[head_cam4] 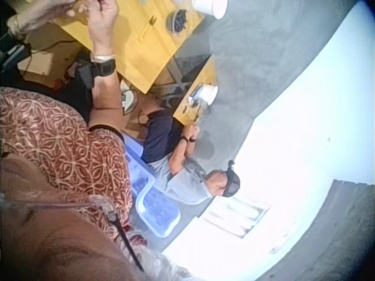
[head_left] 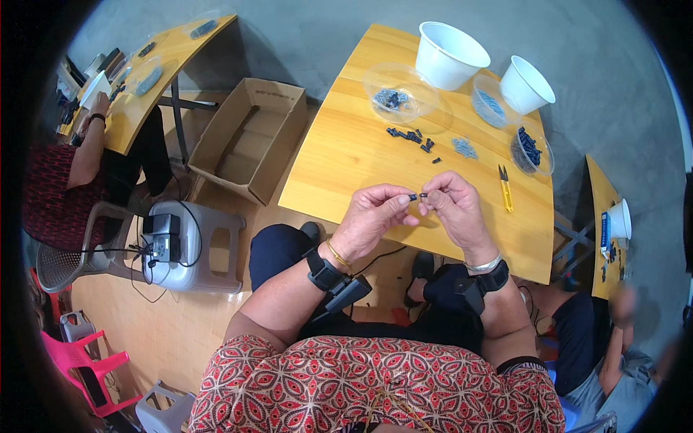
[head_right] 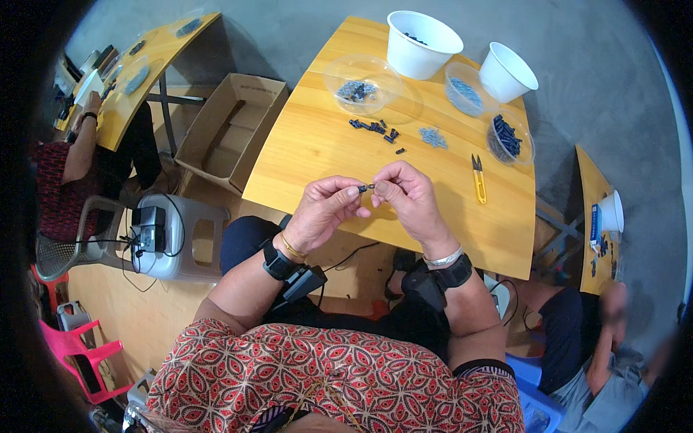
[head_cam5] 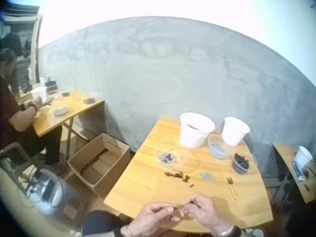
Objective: Manually inserting small blue plastic pins into black plastic housings using fingers and pliers.
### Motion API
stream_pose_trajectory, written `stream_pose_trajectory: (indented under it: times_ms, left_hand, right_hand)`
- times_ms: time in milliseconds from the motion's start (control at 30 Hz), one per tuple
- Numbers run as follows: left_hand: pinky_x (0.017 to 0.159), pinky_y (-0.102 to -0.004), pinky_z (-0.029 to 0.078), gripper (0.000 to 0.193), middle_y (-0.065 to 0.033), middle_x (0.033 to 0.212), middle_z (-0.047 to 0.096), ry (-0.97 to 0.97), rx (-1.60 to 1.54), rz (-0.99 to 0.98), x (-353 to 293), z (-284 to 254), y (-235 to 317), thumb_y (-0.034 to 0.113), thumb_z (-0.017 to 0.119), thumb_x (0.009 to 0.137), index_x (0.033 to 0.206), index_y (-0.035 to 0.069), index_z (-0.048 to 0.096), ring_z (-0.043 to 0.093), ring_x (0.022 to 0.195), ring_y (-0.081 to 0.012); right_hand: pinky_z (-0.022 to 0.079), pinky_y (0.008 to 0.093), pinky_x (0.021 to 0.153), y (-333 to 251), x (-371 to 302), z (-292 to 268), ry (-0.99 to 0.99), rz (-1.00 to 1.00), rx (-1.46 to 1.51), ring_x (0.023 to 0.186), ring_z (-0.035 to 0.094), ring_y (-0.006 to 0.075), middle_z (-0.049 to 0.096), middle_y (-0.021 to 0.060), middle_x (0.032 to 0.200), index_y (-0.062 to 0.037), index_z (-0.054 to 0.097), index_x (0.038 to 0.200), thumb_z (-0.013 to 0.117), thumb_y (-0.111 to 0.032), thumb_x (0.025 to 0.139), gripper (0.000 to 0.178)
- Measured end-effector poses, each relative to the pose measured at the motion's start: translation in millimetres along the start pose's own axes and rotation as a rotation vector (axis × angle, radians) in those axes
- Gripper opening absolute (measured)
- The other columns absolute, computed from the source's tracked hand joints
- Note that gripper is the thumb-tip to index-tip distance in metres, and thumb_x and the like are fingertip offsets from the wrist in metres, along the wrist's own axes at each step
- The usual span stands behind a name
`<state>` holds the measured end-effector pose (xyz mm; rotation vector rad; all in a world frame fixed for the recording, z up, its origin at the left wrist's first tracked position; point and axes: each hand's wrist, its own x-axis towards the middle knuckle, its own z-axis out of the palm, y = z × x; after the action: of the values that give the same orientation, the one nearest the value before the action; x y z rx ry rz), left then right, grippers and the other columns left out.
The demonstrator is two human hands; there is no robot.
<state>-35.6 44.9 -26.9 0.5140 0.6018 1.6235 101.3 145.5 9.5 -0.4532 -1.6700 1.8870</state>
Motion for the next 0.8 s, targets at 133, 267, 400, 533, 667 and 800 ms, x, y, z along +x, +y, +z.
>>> stream_pose_trajectory:
  times_ms: [133, 267, 400, 533, 667, 800]
  left_hand:
    - [0.071, -0.0273, 0.054, 0.013, -0.0030, 0.077, 0.056, -0.026, 0.021, 0.027, 0, 0, -3, 0.006, 0.054, 0.086, 0.095, -0.001, 0.060, 0.054, 0.070, -0.0086]
    - [0.071, -0.0268, 0.054, 0.013, -0.0032, 0.078, 0.057, -0.031, 0.043, 0.021, 1, 1, -2, 0.006, 0.054, 0.086, 0.096, -0.001, 0.061, 0.054, 0.071, -0.0084]
    - [0.071, -0.0273, 0.053, 0.014, -0.0034, 0.078, 0.057, -0.014, 0.073, 0.036, -2, 0, 0, 0.005, 0.054, 0.086, 0.097, -0.001, 0.061, 0.056, 0.071, -0.0096]
    - [0.069, -0.0263, 0.052, 0.014, -0.0052, 0.080, 0.060, 0.012, 0.201, 0.085, -2, 1, 0, 0.004, 0.055, 0.085, 0.097, -0.001, 0.061, 0.059, 0.072, -0.0125]
    - [0.068, -0.0247, 0.051, 0.014, -0.0076, 0.083, 0.062, 0.024, 0.283, 0.145, -2, -1, -2, 0.004, 0.056, 0.085, 0.097, -0.001, 0.061, 0.061, 0.074, -0.0144]
    - [0.068, -0.0247, 0.051, 0.014, -0.0085, 0.085, 0.063, 0.026, 0.344, 0.168, -4, 1, -3, 0.004, 0.056, 0.085, 0.097, -0.001, 0.061, 0.062, 0.074, -0.0145]
  right_hand:
    - [0.045, 0.0233, 0.064, 6, -2, -8, -0.034, 0.012, -0.004, 0.068, 0.055, 0.0127, 0.056, 0.0053, 0.082, -0.0017, 0.052, 0.091, 0.056, -0.006, 0.085, 0.009]
    - [0.044, 0.0209, 0.061, 5, -2, -5, 0.002, 0.008, -0.029, 0.065, 0.053, 0.0082, 0.054, 0.0008, 0.074, -0.0023, 0.053, 0.086, 0.057, -0.007, 0.085, 0.006]
    - [0.044, 0.0210, 0.060, 3, -2, -1, -0.013, 0.011, -0.085, 0.065, 0.053, 0.0082, 0.054, 0.0012, 0.072, -0.0019, 0.053, 0.085, 0.056, -0.005, 0.084, 0.005]
    - [0.044, 0.0207, 0.060, 1, -3, 1, -0.010, -0.014, -0.109, 0.065, 0.052, 0.0080, 0.054, 0.0013, 0.073, -0.0014, 0.052, 0.085, 0.056, -0.004, 0.084, 0.004]
    - [0.043, 0.0201, 0.060, -3, -5, 4, -0.006, -0.040, -0.216, 0.065, 0.052, 0.0074, 0.054, 0.0013, 0.072, -0.0011, 0.052, 0.084, 0.055, -0.002, 0.084, 0.003]
    - [0.043, 0.0198, 0.060, -3, -7, 4, -0.003, -0.050, -0.262, 0.064, 0.051, 0.0070, 0.054, 0.0011, 0.072, -0.0009, 0.052, 0.083, 0.055, -0.002, 0.084, 0.003]
